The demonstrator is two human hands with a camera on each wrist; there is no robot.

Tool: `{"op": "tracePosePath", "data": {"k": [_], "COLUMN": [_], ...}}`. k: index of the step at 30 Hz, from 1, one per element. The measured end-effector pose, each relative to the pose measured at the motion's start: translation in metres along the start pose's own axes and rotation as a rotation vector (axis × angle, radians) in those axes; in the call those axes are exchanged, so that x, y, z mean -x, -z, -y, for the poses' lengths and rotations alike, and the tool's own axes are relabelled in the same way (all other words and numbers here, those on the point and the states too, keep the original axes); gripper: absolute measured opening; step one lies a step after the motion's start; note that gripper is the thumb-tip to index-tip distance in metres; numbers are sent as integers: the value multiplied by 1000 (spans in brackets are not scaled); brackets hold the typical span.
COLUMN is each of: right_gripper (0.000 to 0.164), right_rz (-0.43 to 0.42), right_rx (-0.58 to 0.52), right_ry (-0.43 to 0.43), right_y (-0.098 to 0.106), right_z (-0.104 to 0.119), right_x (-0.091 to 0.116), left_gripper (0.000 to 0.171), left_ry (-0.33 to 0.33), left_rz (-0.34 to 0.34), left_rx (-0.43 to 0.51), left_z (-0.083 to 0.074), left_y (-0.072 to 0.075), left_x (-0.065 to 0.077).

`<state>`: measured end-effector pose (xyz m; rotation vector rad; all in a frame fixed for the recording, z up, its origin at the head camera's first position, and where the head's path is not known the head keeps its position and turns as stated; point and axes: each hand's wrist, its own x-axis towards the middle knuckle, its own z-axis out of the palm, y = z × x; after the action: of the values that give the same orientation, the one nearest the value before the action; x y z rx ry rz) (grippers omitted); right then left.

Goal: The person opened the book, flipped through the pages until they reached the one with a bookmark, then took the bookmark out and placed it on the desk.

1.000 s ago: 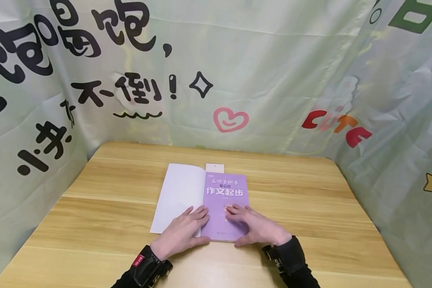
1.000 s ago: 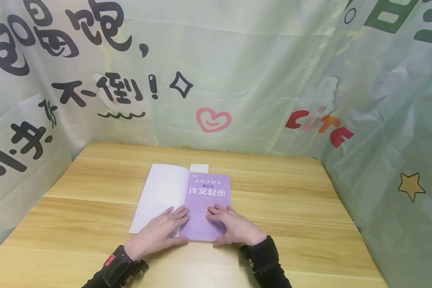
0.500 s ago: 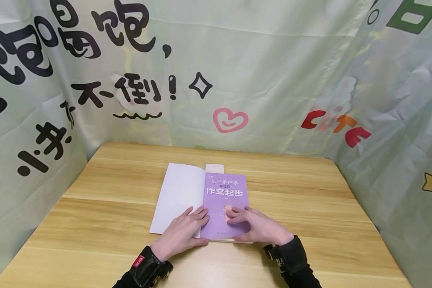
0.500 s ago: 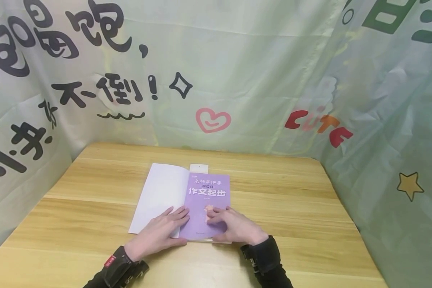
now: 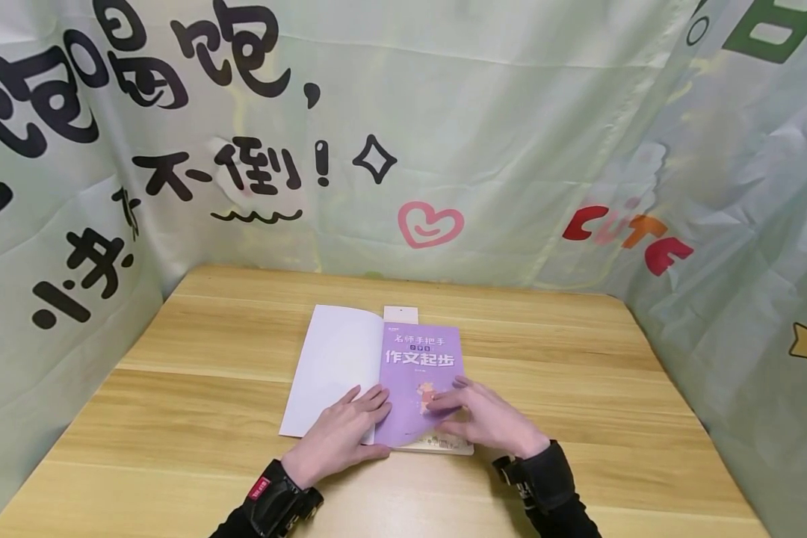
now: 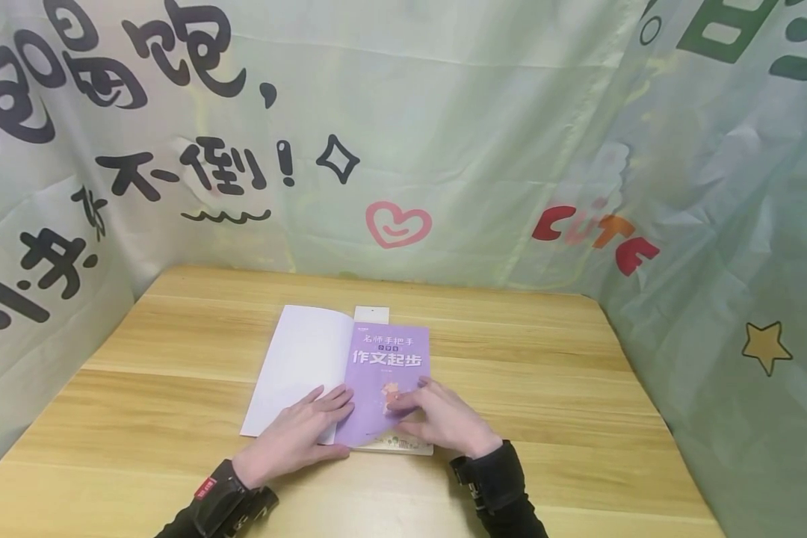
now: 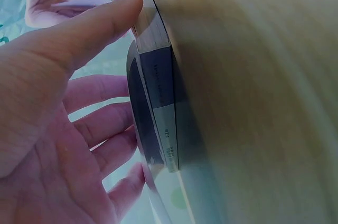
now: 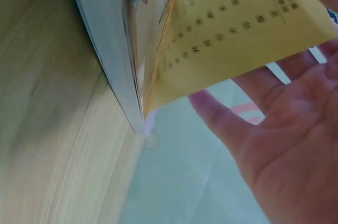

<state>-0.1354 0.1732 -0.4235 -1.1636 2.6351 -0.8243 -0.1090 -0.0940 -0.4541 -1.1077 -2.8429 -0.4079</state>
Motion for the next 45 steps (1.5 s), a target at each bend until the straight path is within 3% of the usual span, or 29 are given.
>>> {"op": "tracePosePath", "data": {"k": [18,29,33,38,45], "right_gripper": [35,41,48,61,89], "right_rz": [-396,-578,-658,-715,-589], "right_rx": [144,258,298,293,197], "right_ry": [273,311,288,189,46], "right_y": [-2,-7,-11,-16,-25], "right_z": [-4,1,1,3,10], "right_x": [-9,-16,-20,-24,-27], "left_gripper": [67,61,56,53,54], "left_ry": [4,4,-5,-31,-58], "left_rz": [-8,-34,-67,-160,-286], "left_rx": [-25,-45,-55,-38,74], "left_z": [-2,-4,-4,-4,-4], "left_y": [-1,-1,-1,-2,-1], "left_x": [1,0,-1,-3,-6]}}
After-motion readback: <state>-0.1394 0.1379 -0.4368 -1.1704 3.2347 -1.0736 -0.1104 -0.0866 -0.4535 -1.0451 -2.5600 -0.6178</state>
